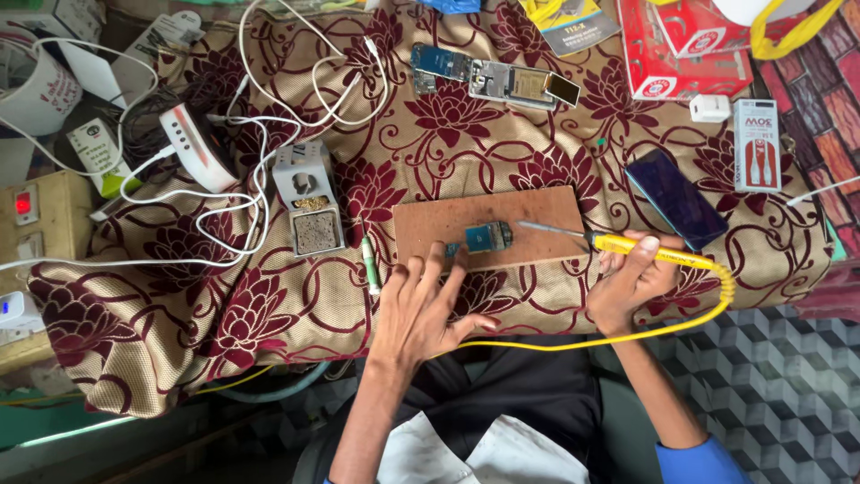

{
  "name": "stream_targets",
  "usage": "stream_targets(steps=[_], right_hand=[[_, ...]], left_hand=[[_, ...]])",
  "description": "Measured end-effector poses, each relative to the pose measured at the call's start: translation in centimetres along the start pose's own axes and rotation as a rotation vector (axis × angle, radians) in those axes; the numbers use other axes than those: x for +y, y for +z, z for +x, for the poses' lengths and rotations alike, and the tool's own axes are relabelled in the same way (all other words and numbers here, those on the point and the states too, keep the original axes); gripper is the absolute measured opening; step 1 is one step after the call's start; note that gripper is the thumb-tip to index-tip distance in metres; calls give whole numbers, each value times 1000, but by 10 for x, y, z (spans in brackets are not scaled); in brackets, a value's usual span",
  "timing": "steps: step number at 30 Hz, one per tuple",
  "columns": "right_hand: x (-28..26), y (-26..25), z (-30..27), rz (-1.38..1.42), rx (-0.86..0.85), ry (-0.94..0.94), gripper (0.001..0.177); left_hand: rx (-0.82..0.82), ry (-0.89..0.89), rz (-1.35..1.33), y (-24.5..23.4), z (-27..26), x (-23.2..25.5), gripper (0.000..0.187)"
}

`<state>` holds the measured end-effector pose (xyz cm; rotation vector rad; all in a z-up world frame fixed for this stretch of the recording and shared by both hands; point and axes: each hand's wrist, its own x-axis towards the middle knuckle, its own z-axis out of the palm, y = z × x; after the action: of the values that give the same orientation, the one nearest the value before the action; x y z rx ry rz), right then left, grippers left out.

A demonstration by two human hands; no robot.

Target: The person uses a soldering iron and solder wire to solder components on a small blue circuit board placed on a wooden board. The person repeatedly applies solder to different points on the board while holding the board steady with the other hand.

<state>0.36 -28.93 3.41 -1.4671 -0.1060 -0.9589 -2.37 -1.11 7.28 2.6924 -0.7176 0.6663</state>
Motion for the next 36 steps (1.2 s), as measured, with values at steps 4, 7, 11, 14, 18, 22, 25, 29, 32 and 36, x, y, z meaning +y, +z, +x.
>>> stream_targets(steps=[4, 7, 11, 14, 18, 22, 25, 29, 32, 36], right_hand=[[3, 5, -1, -27, -19, 80, 23], [-1, 9, -2, -132, -76, 26, 24], [-8, 17, 0, -208, -128, -35, 24], [-16, 21, 1, -259, -179, -102, 25], [-25, 22, 8, -397, -245, -116, 24], [-31, 26, 18, -620, -361, -334, 19], [-34, 32, 19, -680, -430, -390, 17], [-39, 39, 22, -654, -420, -433, 16], [-46, 36, 23, -652, -380, -462, 15], [-53, 37, 23, -665, -369, -328, 15]], left_hand=[[79, -24, -66, 3, 7, 1, 93], [155, -130, -184, 1, 13, 7, 66], [228, -181, -404, -5, 32, 9, 26], [241, -164, -511, -15, 43, 12, 19], [88, -174, -576, -29, 58, 12, 20], [73, -16, -619, -39, 74, 12, 32], [106, 36, -702, -41, 85, 18, 34], [162, 8, -808, -47, 90, 19, 31], [146, -77, -816, -52, 87, 15, 28], [108, -128, -876, -55, 83, 10, 27]])
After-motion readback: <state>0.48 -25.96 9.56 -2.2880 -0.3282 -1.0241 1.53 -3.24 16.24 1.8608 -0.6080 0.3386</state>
